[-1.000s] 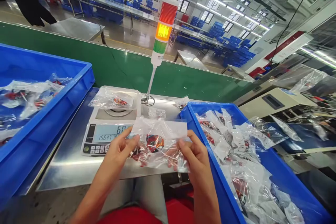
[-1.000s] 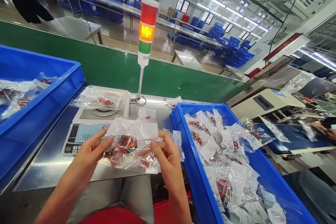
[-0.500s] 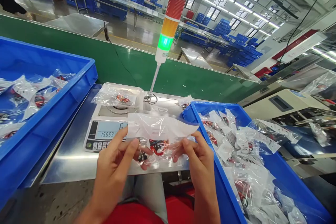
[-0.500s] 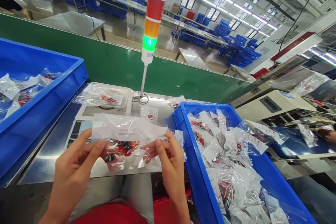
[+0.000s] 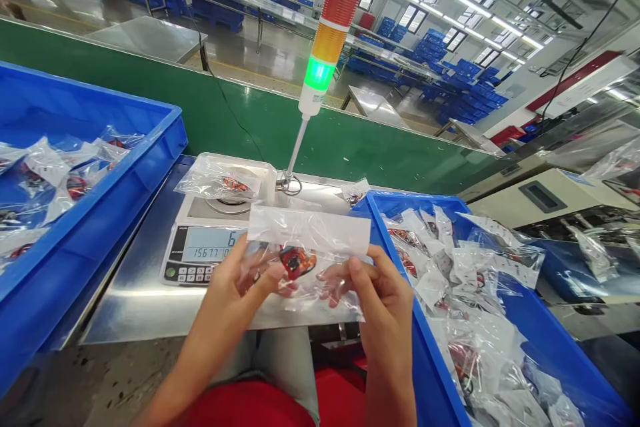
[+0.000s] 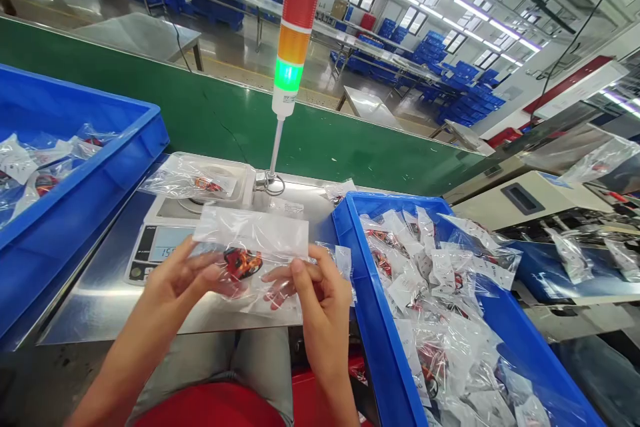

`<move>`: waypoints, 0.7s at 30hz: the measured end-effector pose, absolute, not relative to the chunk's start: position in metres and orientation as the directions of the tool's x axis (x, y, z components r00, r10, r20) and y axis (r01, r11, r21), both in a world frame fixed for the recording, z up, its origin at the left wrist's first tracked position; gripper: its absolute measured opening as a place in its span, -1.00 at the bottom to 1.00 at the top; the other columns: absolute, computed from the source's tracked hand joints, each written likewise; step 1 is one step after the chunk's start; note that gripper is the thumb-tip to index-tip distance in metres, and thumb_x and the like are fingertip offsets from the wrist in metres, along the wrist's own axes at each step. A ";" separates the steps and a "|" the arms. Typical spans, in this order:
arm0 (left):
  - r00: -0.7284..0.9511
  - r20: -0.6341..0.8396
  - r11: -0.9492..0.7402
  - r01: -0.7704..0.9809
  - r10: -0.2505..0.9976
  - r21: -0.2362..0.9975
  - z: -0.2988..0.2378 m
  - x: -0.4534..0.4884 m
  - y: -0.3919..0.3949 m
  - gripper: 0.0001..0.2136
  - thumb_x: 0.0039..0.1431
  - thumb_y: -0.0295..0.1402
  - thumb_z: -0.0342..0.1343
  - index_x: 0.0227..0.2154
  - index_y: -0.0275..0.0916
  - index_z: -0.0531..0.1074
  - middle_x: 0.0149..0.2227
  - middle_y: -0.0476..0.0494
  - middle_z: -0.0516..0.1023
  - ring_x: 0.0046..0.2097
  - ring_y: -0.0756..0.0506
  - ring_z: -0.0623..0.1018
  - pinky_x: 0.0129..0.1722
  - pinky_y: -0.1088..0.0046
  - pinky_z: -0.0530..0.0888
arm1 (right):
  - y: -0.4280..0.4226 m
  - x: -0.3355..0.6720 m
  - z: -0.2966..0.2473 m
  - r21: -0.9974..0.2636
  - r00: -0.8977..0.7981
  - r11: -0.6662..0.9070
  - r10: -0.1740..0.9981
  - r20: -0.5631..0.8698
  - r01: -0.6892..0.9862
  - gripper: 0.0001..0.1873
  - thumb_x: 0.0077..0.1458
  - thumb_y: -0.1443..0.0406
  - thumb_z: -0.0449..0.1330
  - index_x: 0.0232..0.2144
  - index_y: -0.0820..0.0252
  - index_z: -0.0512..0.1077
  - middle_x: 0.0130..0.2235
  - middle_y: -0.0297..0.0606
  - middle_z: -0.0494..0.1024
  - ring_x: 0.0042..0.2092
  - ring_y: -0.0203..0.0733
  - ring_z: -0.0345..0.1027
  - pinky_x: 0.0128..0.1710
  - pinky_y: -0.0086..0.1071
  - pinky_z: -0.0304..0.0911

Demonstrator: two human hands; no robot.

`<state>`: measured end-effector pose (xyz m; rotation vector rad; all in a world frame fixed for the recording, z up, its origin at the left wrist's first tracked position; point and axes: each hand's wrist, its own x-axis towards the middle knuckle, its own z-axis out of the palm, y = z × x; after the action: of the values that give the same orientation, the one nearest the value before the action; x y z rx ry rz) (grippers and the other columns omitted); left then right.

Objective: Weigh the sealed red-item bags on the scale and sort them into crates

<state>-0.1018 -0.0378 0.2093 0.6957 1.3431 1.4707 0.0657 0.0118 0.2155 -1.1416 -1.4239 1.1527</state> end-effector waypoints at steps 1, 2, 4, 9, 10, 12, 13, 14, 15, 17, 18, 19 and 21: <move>-0.292 -0.228 0.121 -0.341 0.929 0.932 0.207 -0.104 -0.034 -0.38 -0.11 -0.07 0.41 0.00 -0.28 0.48 -0.31 -0.24 0.68 -0.39 -0.22 0.65 -0.38 0.33 0.60 | 0.012 0.064 0.217 -0.987 -0.135 0.123 0.985 0.108 0.104 -0.72 0.22 0.04 0.25 -0.25 0.13 0.50 -0.52 -0.34 0.62 -0.60 -0.28 0.37 -0.58 -0.43 0.33; -0.256 -0.253 0.139 -0.392 0.933 0.910 0.204 -0.104 -0.031 -0.33 -0.15 -0.10 0.44 0.03 -0.29 0.46 -0.25 -0.29 0.68 -0.33 -0.25 0.67 -0.37 0.32 0.60 | 0.012 0.062 0.218 -0.987 -0.148 0.124 0.983 0.108 0.106 -0.72 0.22 0.05 0.25 -0.25 0.13 0.52 -0.54 -0.35 0.61 -0.60 -0.29 0.36 -0.58 -0.45 0.31; -0.234 -0.292 0.160 -0.457 0.927 0.875 0.202 -0.104 -0.028 -0.29 -0.20 -0.14 0.46 0.05 -0.32 0.44 -0.18 -0.35 0.67 -0.24 -0.28 0.68 -0.36 0.35 0.60 | 0.013 0.059 0.220 -0.987 -0.171 0.122 0.980 0.103 0.100 -0.74 0.21 0.06 0.26 -0.24 0.12 0.55 -0.55 -0.37 0.58 -0.60 -0.30 0.35 -0.59 -0.46 0.30; -0.298 -0.381 0.182 -0.528 0.875 0.830 0.203 -0.099 -0.030 -0.27 -0.25 -0.12 0.47 0.02 -0.34 0.45 -0.15 -0.32 0.68 -0.17 -0.26 0.67 -0.28 0.39 0.59 | 0.014 0.057 0.220 -0.994 -0.221 0.080 0.973 0.063 0.069 -0.74 0.19 0.06 0.28 -0.21 0.09 0.57 -0.56 -0.42 0.55 -0.61 -0.32 0.33 -0.53 -0.44 0.34; -0.295 -0.386 0.183 -0.536 0.874 0.824 0.203 -0.098 -0.031 -0.26 -0.24 -0.10 0.47 0.04 -0.34 0.44 -0.14 -0.32 0.67 -0.15 -0.26 0.67 -0.28 0.39 0.59 | 0.014 0.057 0.219 -0.996 -0.222 0.070 0.974 0.055 0.061 -0.74 0.19 0.06 0.28 -0.22 0.09 0.56 -0.56 -0.42 0.55 -0.61 -0.32 0.33 -0.54 -0.45 0.33; -0.316 -0.375 0.164 -0.533 0.871 0.830 0.202 -0.095 -0.033 -0.21 -0.20 -0.08 0.47 0.10 -0.35 0.39 -0.14 -0.32 0.67 -0.14 -0.26 0.66 -0.27 0.37 0.60 | 0.013 0.058 0.217 -0.997 -0.206 0.057 0.977 0.047 0.045 -0.74 0.19 0.05 0.29 -0.24 0.10 0.54 -0.55 -0.41 0.55 -0.59 -0.32 0.32 -0.55 -0.47 0.31; -0.347 -0.359 0.141 -0.519 0.867 0.843 0.202 -0.094 -0.034 -0.19 -0.18 -0.08 0.47 0.13 -0.35 0.36 -0.15 -0.30 0.68 -0.12 -0.26 0.66 -0.24 0.37 0.60 | 0.013 0.058 0.216 -0.997 -0.193 0.058 0.980 0.050 0.040 -0.74 0.19 0.05 0.30 -0.25 0.10 0.53 -0.54 -0.41 0.55 -0.59 -0.32 0.32 -0.55 -0.47 0.30; -0.386 -0.331 0.108 -0.497 0.861 0.861 0.201 -0.092 -0.035 -0.20 -0.14 -0.09 0.46 0.14 -0.34 0.34 -0.16 -0.27 0.68 -0.11 -0.25 0.66 -0.20 0.37 0.61 | 0.013 0.059 0.216 -0.997 -0.178 0.066 0.982 0.058 0.041 -0.74 0.19 0.05 0.30 -0.27 0.11 0.52 -0.54 -0.40 0.55 -0.58 -0.32 0.32 -0.55 -0.47 0.30; -0.417 -0.293 0.072 -0.470 0.861 0.880 0.201 -0.091 -0.036 -0.24 -0.11 -0.12 0.46 0.14 -0.31 0.33 -0.16 -0.25 0.67 -0.09 -0.23 0.66 -0.18 0.38 0.61 | 0.014 0.059 0.215 -0.996 -0.164 0.077 0.984 0.068 0.049 -0.74 0.19 0.06 0.30 -0.29 0.11 0.52 -0.54 -0.40 0.56 -0.57 -0.32 0.32 -0.54 -0.47 0.31; -0.438 -0.203 0.001 -0.418 0.876 0.908 0.201 -0.090 -0.037 -0.36 -0.04 -0.18 0.44 0.10 -0.23 0.37 -0.08 -0.21 0.66 -0.05 -0.22 0.65 -0.16 0.40 0.62 | 0.016 0.061 0.213 -0.992 -0.144 0.101 0.986 0.089 0.080 -0.74 0.21 0.06 0.27 -0.30 0.13 0.53 -0.53 -0.38 0.57 -0.56 -0.30 0.34 -0.51 -0.45 0.33; -0.434 -0.168 -0.021 -0.399 0.885 0.917 0.201 -0.089 -0.037 -0.42 -0.02 -0.21 0.43 0.06 -0.20 0.40 -0.04 -0.21 0.64 -0.04 -0.22 0.65 -0.18 0.41 0.62 | 0.017 0.062 0.213 -0.989 -0.140 0.113 0.985 0.099 0.097 -0.74 0.22 0.06 0.26 -0.29 0.13 0.54 -0.52 -0.37 0.58 -0.55 -0.30 0.36 -0.50 -0.44 0.34; -0.431 -0.143 -0.035 -0.379 0.891 0.925 0.201 -0.090 -0.037 -0.46 -0.02 -0.23 0.44 0.02 -0.20 0.43 -0.03 -0.20 0.64 -0.05 -0.22 0.65 -0.21 0.43 0.62 | 0.018 0.063 0.212 -0.986 -0.140 0.124 0.984 0.108 0.113 -0.74 0.23 0.07 0.25 -0.27 0.13 0.56 -0.51 -0.36 0.59 -0.54 -0.29 0.38 -0.49 -0.44 0.35; -0.446 -0.103 -0.059 -0.334 0.889 0.941 0.201 -0.091 -0.036 -0.51 -0.02 -0.26 0.44 -0.02 -0.21 0.45 -0.05 -0.19 0.64 -0.10 -0.21 0.66 -0.24 0.43 0.63 | 0.019 0.064 0.211 -0.980 -0.142 0.151 0.981 0.132 0.133 -0.74 0.24 0.08 0.25 -0.22 0.12 0.58 -0.48 -0.35 0.61 -0.51 -0.27 0.41 -0.49 -0.43 0.36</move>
<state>-0.0908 -0.0364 0.2009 0.6652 1.2739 1.6694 0.0642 0.0193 0.2105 -1.1391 -1.4769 1.1258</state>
